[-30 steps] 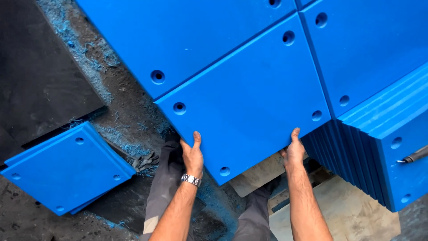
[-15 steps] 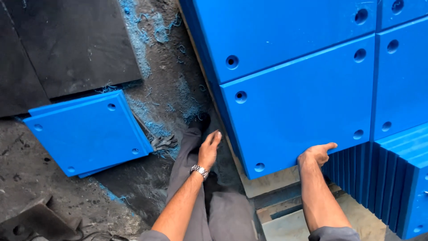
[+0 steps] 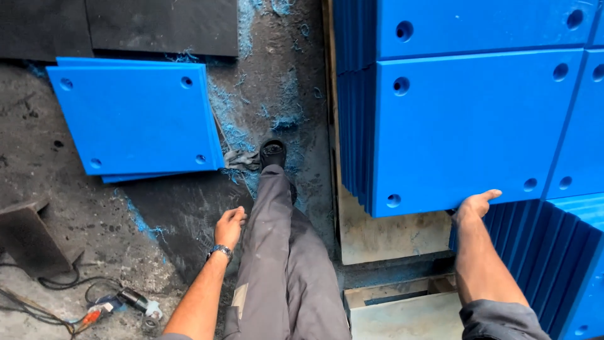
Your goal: The person is cleaning edges of blue plastic slabs with a scraper and then stacking them into a larger pile on the factory floor.
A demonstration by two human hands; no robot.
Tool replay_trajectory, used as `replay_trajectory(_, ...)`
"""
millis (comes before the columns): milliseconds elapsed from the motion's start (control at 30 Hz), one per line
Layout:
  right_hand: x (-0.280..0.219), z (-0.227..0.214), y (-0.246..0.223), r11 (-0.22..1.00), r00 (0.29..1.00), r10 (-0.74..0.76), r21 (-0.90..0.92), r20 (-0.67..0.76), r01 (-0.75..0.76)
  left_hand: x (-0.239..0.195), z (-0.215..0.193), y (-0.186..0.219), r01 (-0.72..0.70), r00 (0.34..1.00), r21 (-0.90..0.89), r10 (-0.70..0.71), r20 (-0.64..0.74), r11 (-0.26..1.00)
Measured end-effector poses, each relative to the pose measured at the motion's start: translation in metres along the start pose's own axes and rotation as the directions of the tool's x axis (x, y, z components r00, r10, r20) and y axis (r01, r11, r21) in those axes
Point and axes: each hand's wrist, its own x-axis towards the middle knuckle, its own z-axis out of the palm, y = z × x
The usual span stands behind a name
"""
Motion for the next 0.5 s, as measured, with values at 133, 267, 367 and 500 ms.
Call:
replay_trajectory(133, 0.010, -0.025, 0.020, 0.979, 0.937, -0.145, -0.089, 0.317, 0.182, -0.027, -0.056, -0.010, 0.084, 0.993, -0.102, -0.091, -0.068, 0.991)
replay_trajectory(267, -0.047, -0.027, 0.109, 0.977, 0.865, -0.119, -0.096, 0.487, 0.188, -0.040, -0.111, -0.013, 0.048, 0.986, 0.057, -0.038, -0.162, 0.997)
replay_trajectory(367, -0.080, 0.024, 0.210, 0.979, 0.856, 0.062, -0.200, 0.513, 0.049, -0.016, -0.137, -0.043, -0.013, 0.973, 0.004, 0.014, -0.231, 1.000)
replay_trajectory(500, -0.109, 0.131, 0.377, 0.891, -0.134, 0.349, -0.373, 0.927, -0.260, 0.028, -0.172, -0.077, -0.040, 0.958, 0.014, 0.042, -0.285, 0.999)
